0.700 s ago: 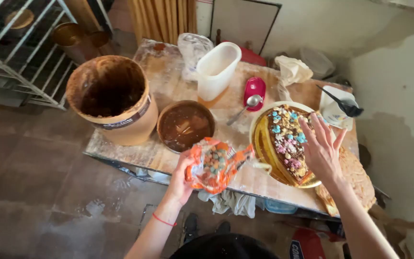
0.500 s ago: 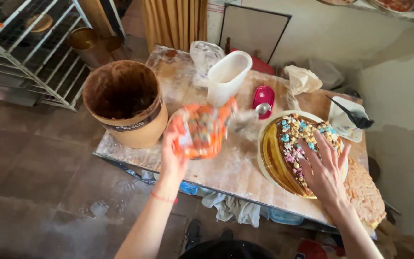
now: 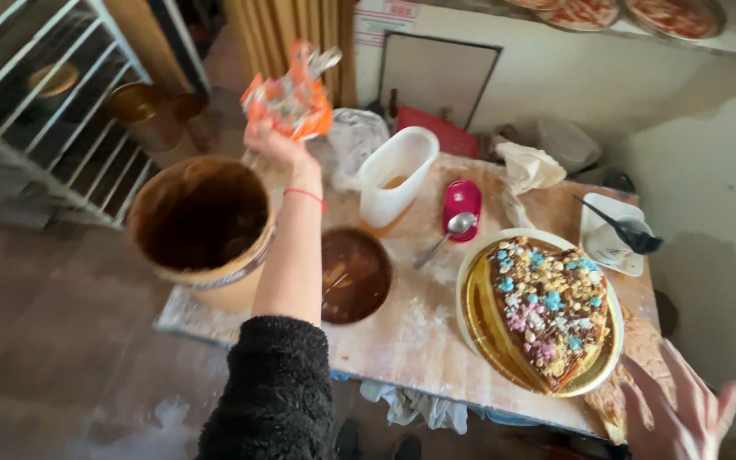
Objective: Assembling and moisturizing layers of a heart-shaped cake using syrup.
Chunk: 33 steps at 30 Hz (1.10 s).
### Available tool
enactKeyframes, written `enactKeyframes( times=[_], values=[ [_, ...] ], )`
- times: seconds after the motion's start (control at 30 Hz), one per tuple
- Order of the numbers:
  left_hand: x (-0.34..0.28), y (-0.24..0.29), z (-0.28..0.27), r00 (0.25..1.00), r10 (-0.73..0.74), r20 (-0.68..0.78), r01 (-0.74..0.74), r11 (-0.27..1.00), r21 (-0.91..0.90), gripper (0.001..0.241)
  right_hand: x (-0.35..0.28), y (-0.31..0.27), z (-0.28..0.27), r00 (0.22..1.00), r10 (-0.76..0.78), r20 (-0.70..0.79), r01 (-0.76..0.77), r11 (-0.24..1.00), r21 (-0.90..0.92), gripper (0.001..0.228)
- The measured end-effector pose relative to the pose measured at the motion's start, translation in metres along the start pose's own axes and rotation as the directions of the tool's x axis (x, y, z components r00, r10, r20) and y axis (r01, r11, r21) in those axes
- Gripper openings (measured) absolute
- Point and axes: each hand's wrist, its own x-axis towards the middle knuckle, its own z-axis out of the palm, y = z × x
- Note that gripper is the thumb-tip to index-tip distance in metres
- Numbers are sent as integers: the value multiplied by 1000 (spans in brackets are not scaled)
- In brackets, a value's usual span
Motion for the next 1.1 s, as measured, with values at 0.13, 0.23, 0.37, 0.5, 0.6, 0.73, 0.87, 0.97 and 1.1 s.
enactKeyframes(
  times=[0.13,0.23,0.37,0.5,0.6,0.73,0.87,0.97,1.1],
  values=[
    [6,-22,-26,991,129,-23,-121,968,220,32,-72,53,-4,995,98,26,-94,987,-133,32],
    [7,-38,-49,997,24,-76,-6,975,222,27,-129,71,-13,977,210,28,-202,965,-169,26],
    [13,-65,-111,954,264,-144,-116,764,634,45,-134,54,-37,936,327,129,-269,903,-335,31],
    [27,-109,-188,903,263,-340,225,386,895,73,-143,22,-45,873,475,107,-394,819,-418,39],
    [35,-116,-209,941,254,-222,193,134,972,88,-92,-2,-59,893,430,134,-329,826,-458,51],
    [9,-90,-201,968,170,-185,158,159,974,101,-113,26,-46,832,525,178,-481,843,-238,51],
    [-106,-2,-123,993,-115,-38,94,532,841,97,-113,65,-28,744,621,247,-644,765,17,45],
    [-205,72,-89,968,-158,196,-67,591,804,88,-125,123,7,604,714,354,-795,571,205,42],
    [-363,144,-99,625,-308,718,-214,816,536,37,-143,224,64,546,662,513,-826,324,461,38]
  ],
)
